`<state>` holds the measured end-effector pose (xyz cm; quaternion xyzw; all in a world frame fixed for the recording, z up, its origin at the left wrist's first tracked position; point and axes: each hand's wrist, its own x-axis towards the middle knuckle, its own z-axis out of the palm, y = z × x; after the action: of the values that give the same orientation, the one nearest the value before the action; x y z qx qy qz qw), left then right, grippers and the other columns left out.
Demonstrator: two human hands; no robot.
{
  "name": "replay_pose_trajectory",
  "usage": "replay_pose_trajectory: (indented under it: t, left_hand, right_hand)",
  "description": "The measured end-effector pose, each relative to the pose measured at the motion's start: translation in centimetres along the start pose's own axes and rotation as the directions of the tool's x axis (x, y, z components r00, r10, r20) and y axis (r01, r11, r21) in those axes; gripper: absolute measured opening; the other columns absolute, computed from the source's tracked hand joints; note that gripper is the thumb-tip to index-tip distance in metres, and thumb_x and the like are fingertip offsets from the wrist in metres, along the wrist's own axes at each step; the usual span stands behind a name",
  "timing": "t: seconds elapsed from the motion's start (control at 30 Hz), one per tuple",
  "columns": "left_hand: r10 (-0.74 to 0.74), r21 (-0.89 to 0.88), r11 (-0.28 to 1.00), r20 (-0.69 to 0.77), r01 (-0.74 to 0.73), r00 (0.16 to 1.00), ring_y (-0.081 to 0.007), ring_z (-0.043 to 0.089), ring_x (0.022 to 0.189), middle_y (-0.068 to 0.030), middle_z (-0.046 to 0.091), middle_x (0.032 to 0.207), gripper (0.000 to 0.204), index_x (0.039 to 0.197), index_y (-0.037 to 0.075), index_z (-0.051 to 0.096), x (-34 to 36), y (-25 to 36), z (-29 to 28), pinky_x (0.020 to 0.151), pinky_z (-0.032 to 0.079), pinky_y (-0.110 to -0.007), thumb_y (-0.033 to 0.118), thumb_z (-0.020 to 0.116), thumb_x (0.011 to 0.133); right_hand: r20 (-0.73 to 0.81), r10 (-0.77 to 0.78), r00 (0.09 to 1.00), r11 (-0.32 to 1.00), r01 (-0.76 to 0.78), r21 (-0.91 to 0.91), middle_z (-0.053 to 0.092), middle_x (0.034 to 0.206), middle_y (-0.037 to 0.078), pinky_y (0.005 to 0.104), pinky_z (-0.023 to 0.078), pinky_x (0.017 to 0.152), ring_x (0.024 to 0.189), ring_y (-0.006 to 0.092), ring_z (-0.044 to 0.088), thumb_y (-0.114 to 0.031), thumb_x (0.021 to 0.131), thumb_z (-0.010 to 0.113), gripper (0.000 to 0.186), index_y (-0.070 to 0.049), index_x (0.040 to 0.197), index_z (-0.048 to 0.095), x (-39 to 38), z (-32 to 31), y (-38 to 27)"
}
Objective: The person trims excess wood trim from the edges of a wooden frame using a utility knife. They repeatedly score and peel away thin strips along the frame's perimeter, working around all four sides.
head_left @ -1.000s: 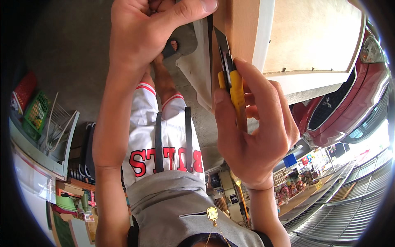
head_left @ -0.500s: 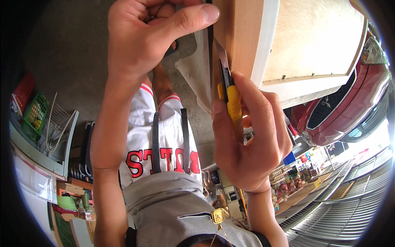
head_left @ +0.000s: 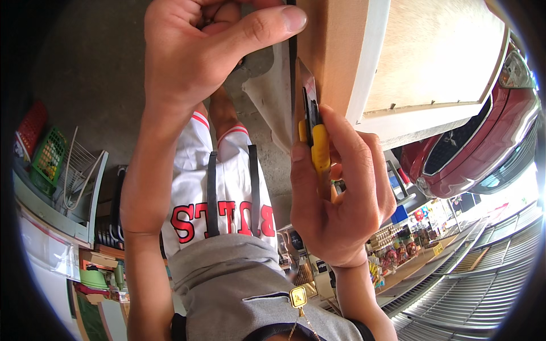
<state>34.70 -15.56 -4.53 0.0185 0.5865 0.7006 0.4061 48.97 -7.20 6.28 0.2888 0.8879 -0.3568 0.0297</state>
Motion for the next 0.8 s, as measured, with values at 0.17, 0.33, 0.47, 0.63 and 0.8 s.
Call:
replay_pose_trajectory:
  t: [0.17, 0.33, 0.47, 0.63, 0.8]
  left_hand:
    - [-0.026, 0.003, 1.000, 0.000, 0.026, 1.000, -0.0008, 0.050, 0.048, -0.0057, 0.064, 0.062, 0.014, 0.079, -0.007, 0.066, -0.10, 0.16, 0.20, 0.043, 0.035, -0.015, 0.002, 0.076, 0.080]
    - [0.012, -0.010, 1.000, 0.012, -0.011, 1.000, -0.0011, 0.052, 0.048, -0.0070, 0.065, 0.062, 0.013, 0.080, -0.008, 0.065, -0.10, 0.08, 0.34, 0.043, 0.036, -0.015, 0.001, 0.075, 0.082]
    - [0.019, -0.017, 1.000, 0.014, -0.018, 1.000, -0.0008, 0.052, 0.049, -0.0070, 0.065, 0.062, 0.013, 0.080, -0.008, 0.065, -0.21, -0.02, 0.43, 0.043, 0.036, -0.014, 0.000, 0.075, 0.082]
    - [0.021, 0.020, 1.000, 0.024, -0.021, 0.999, -0.0009, 0.053, 0.049, -0.0074, 0.065, 0.062, 0.013, 0.080, -0.008, 0.065, -0.10, 0.01, 0.26, 0.043, 0.037, -0.014, 0.000, 0.075, 0.083]
    - [0.034, 0.007, 0.999, -0.001, -0.034, 0.999, -0.0015, 0.054, 0.050, -0.0079, 0.066, 0.063, 0.014, 0.081, -0.008, 0.065, -0.10, -0.05, 0.77, 0.044, 0.037, -0.014, 0.001, 0.076, 0.083]
  right_hand:
    - [0.004, 0.017, 1.000, 1.000, -0.017, -0.008, 0.063, 0.093, 0.017, 0.0341, 0.054, 0.058, 0.071, 0.0267, 0.065, 0.012, 0.075, 0.066, 0.049, 0.009, 0.123, 0.059, -0.19, -0.14, -0.23]
    - [0.013, 0.026, 1.000, 0.999, -0.026, -0.021, 0.064, 0.093, 0.018, 0.0353, 0.055, 0.059, 0.071, 0.0277, 0.065, 0.011, 0.075, 0.067, 0.049, 0.009, 0.123, 0.059, -0.36, -0.38, -0.26]
    - [0.015, 0.040, 0.999, 0.999, -0.040, -0.019, 0.064, 0.093, 0.018, 0.0353, 0.055, 0.060, 0.072, 0.0280, 0.065, 0.010, 0.075, 0.067, 0.049, 0.009, 0.123, 0.059, -0.58, -0.42, -0.21]
    - [0.016, 0.044, 0.999, 0.998, -0.043, -0.034, 0.065, 0.094, 0.018, 0.0351, 0.055, 0.060, 0.072, 0.0280, 0.065, 0.009, 0.076, 0.068, 0.049, 0.008, 0.124, 0.059, -0.76, -0.44, -0.07]
    - [0.006, 0.045, 0.999, 0.998, -0.045, -0.052, 0.066, 0.094, 0.017, 0.0349, 0.055, 0.060, 0.072, 0.0274, 0.065, 0.009, 0.076, 0.068, 0.048, 0.008, 0.124, 0.059, -0.95, -0.34, -0.10]
